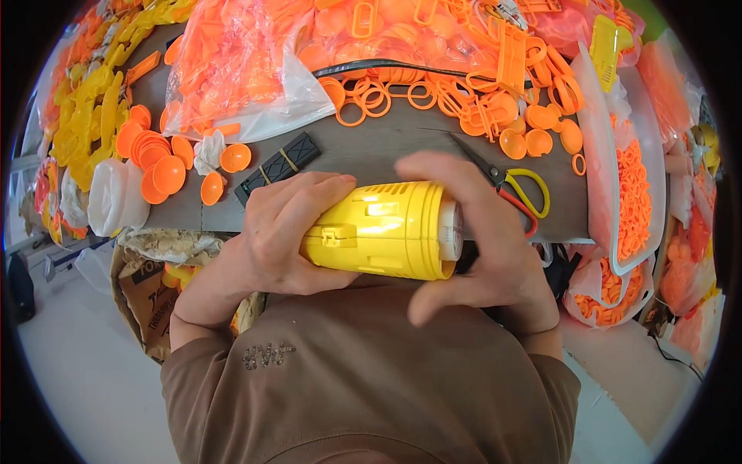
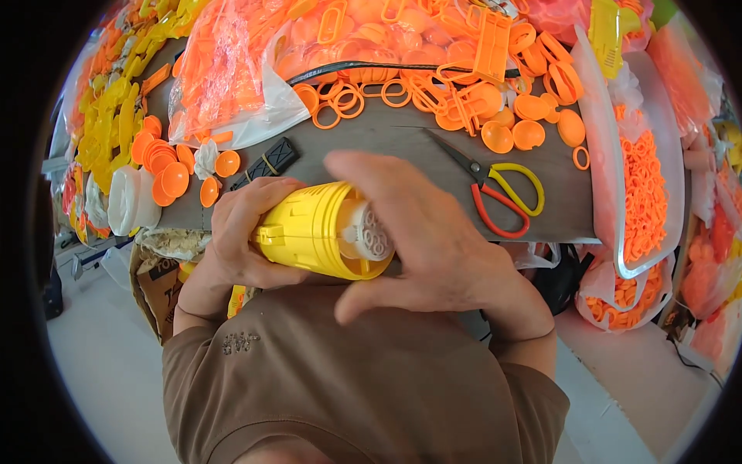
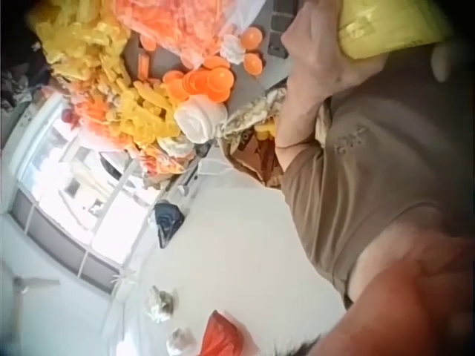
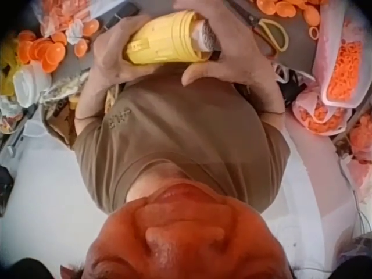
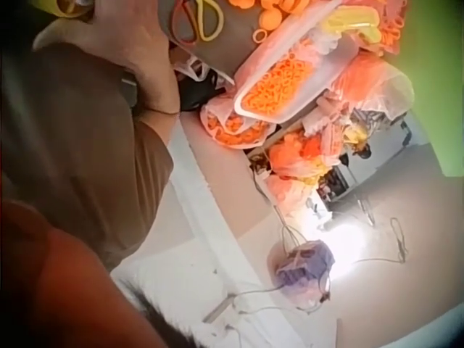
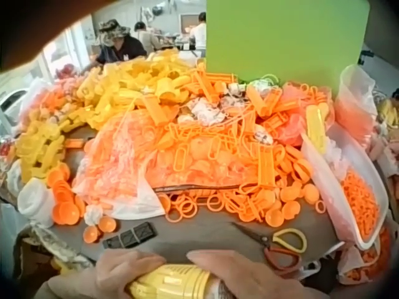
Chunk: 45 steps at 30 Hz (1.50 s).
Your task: Assembling and inspecting a yellow plastic toy bubble gun at a factory workbench.
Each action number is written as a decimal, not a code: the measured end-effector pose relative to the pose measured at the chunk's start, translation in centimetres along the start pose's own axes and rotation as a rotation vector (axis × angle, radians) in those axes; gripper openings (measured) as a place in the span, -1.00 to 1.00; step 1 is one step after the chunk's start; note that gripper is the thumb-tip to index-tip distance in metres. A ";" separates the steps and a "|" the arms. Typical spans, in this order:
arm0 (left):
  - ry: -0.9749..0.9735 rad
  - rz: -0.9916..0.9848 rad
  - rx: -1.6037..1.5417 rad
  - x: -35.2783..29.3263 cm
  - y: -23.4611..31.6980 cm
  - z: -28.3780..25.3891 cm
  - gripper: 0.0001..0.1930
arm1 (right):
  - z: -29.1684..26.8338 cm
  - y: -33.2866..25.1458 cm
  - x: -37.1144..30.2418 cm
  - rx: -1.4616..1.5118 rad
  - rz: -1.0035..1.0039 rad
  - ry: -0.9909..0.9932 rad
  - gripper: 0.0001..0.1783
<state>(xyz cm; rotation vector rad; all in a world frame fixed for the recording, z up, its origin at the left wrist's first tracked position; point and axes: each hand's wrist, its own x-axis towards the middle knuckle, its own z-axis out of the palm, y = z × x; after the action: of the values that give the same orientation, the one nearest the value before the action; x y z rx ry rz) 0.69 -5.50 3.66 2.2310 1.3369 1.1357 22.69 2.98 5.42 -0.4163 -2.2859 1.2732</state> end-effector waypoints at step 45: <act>0.295 -0.196 -0.571 0.1 -4.7 2.1 -0.49 | 1.0 1.1 2.1 -0.226 -0.120 0.246 -0.20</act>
<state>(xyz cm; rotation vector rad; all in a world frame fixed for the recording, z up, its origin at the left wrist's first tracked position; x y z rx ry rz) -0.57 -2.68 -0.46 1.5399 1.1126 1.5733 20.46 3.86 4.56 -0.4775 -2.2129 0.8573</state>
